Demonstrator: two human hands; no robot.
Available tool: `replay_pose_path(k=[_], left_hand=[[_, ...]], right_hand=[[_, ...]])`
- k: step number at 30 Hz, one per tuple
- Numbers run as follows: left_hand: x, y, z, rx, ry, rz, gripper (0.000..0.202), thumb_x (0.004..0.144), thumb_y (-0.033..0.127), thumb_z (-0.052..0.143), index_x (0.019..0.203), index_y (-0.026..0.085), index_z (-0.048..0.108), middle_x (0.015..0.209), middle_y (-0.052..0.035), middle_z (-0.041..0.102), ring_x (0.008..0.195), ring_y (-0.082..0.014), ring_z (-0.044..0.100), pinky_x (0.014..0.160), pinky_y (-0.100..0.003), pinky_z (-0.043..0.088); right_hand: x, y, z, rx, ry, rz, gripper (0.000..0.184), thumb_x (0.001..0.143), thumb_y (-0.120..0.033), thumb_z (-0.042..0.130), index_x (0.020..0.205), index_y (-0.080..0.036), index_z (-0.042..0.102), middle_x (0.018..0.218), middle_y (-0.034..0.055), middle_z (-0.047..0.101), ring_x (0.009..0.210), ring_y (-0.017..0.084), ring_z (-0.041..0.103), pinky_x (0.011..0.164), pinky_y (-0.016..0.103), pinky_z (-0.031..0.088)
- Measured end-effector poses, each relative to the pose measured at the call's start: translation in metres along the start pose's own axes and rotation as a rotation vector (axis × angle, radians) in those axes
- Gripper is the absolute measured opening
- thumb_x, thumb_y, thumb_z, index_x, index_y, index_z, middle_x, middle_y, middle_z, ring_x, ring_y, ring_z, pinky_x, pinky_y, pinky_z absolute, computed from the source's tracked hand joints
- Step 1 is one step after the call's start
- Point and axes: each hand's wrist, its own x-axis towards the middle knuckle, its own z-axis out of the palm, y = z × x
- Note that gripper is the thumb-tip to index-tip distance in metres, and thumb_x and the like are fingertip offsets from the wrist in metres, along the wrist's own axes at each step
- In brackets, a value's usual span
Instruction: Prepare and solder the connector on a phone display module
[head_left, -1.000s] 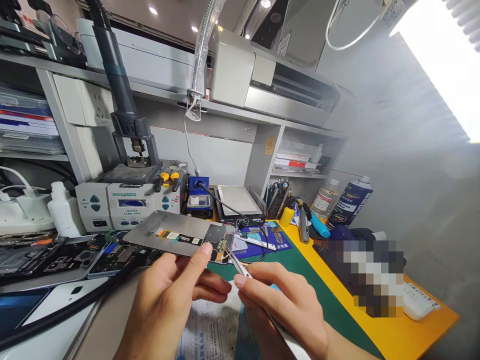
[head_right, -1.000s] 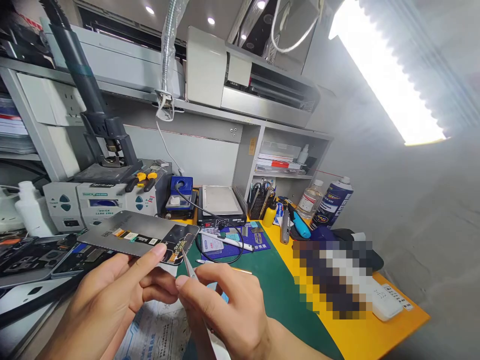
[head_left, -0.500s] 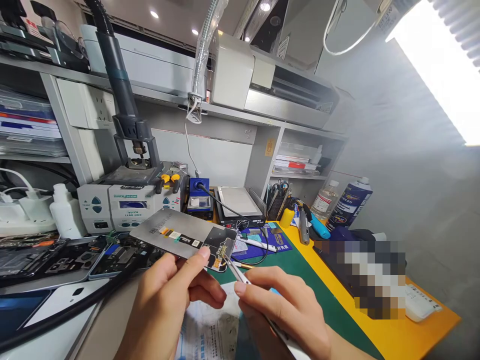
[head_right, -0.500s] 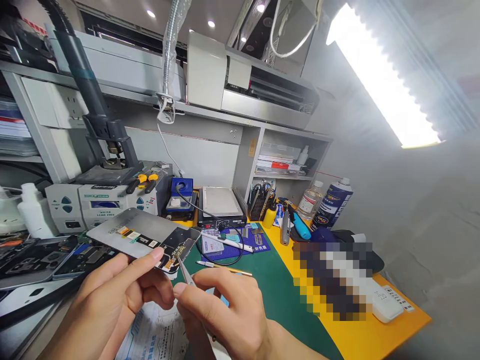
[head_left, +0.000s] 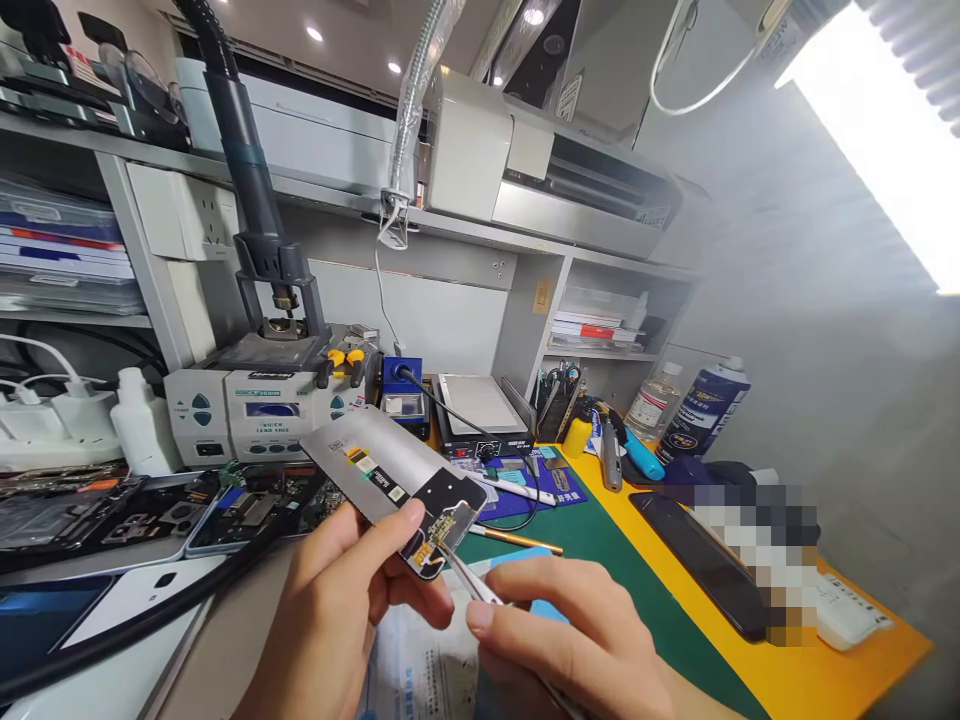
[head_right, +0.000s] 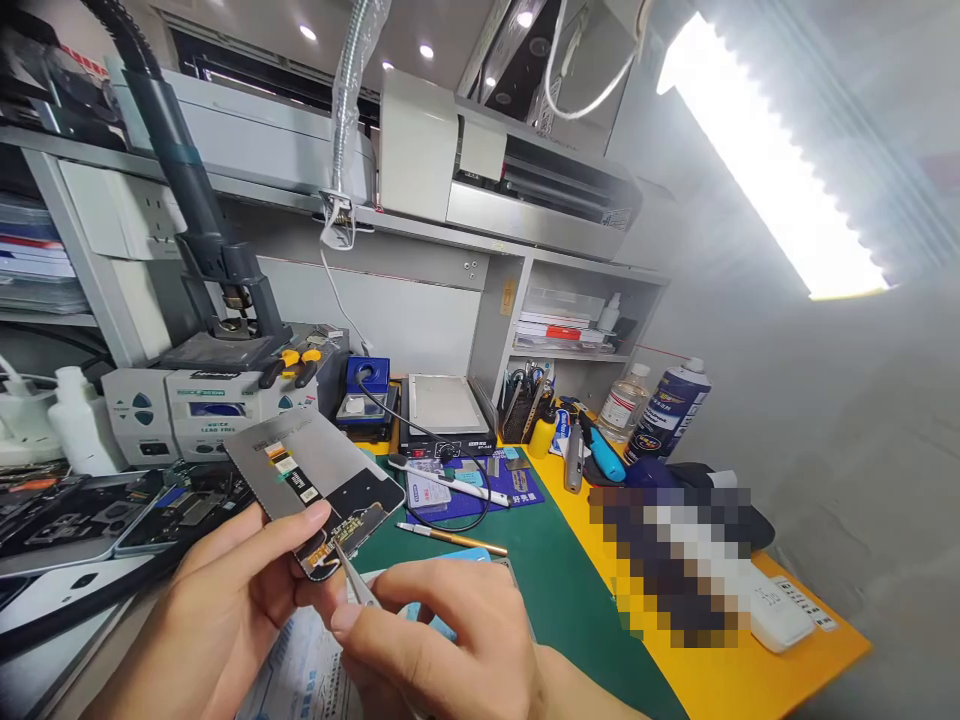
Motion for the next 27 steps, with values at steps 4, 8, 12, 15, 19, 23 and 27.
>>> replay_pose_path(k=[4,8,12,15,19,23,27], left_hand=[[0.0028,-0.0020,-0.0010,-0.059,-0.030,-0.025,0.024,0.072,0.039,0.076,0.079,0.017,0.070,0.057,0.0008,0.064,0.045,-0.0185,0.060,0.047,-0.030,0.052],[0.0050,-0.0043,-0.0040,-0.074,-0.052,-0.083,0.026,0.073,0.043,0.075,0.076,0.017,0.070,0.053,0.0000,0.063,0.045,-0.0184,0.060,0.047,-0.029,0.051],[0.0041,-0.0044,-0.0062,-0.075,-0.037,-0.144,0.028,0.072,0.045,0.076,0.075,0.019,0.068,0.053,0.0002,0.061,0.055,-0.0205,0.064,0.049,-0.026,0.051],[0.0037,-0.0034,-0.0053,-0.109,-0.010,-0.172,0.025,0.069,0.041,0.078,0.074,0.020,0.066,0.062,0.0002,0.065,0.060,-0.0200,0.066,0.049,-0.024,0.050],[0.0020,-0.0024,-0.0036,-0.118,0.004,-0.171,0.024,0.069,0.038,0.078,0.070,0.019,0.065,0.067,-0.0003,0.066,0.060,-0.0186,0.066,0.050,-0.023,0.049],[0.0001,-0.0015,-0.0028,-0.117,0.001,-0.149,0.025,0.071,0.039,0.078,0.069,0.018,0.064,0.071,0.0000,0.067,0.059,-0.0164,0.065,0.051,-0.023,0.049],[-0.0013,0.0003,-0.0005,-0.130,0.005,-0.158,0.024,0.071,0.037,0.078,0.068,0.018,0.063,0.072,0.0008,0.068,0.058,-0.0154,0.064,0.051,-0.023,0.048]], right_hand=[[0.0007,-0.0002,-0.0018,0.019,-0.020,-0.013,0.013,0.096,-0.019,0.060,0.101,-0.016,0.072,0.083,0.0047,0.074,0.068,0.010,0.069,0.063,0.016,0.054],[-0.0018,-0.0014,-0.0030,0.020,-0.055,-0.014,0.013,0.096,-0.022,0.061,0.103,-0.018,0.071,0.085,0.0035,0.075,0.071,0.010,0.071,0.067,0.016,0.055],[-0.0029,-0.0028,-0.0027,0.030,-0.051,-0.012,0.011,0.095,-0.021,0.063,0.102,-0.018,0.071,0.083,0.0025,0.075,0.069,0.010,0.070,0.066,0.016,0.055],[-0.0027,-0.0035,-0.0033,0.062,-0.064,-0.012,0.011,0.094,-0.018,0.063,0.101,-0.016,0.071,0.083,0.0038,0.075,0.069,0.011,0.071,0.065,0.018,0.055],[-0.0036,-0.0036,-0.0036,0.088,-0.072,-0.003,0.013,0.091,-0.016,0.067,0.103,-0.015,0.071,0.085,0.0066,0.076,0.067,0.013,0.071,0.063,0.021,0.054],[-0.0036,-0.0031,-0.0030,0.103,-0.091,0.008,0.014,0.090,-0.014,0.067,0.104,-0.014,0.071,0.086,0.0077,0.076,0.065,0.013,0.071,0.062,0.023,0.053],[-0.0014,-0.0035,-0.0041,0.082,-0.073,-0.003,0.011,0.093,-0.017,0.064,0.101,-0.015,0.072,0.083,0.0065,0.076,0.066,0.013,0.072,0.061,0.022,0.054]])
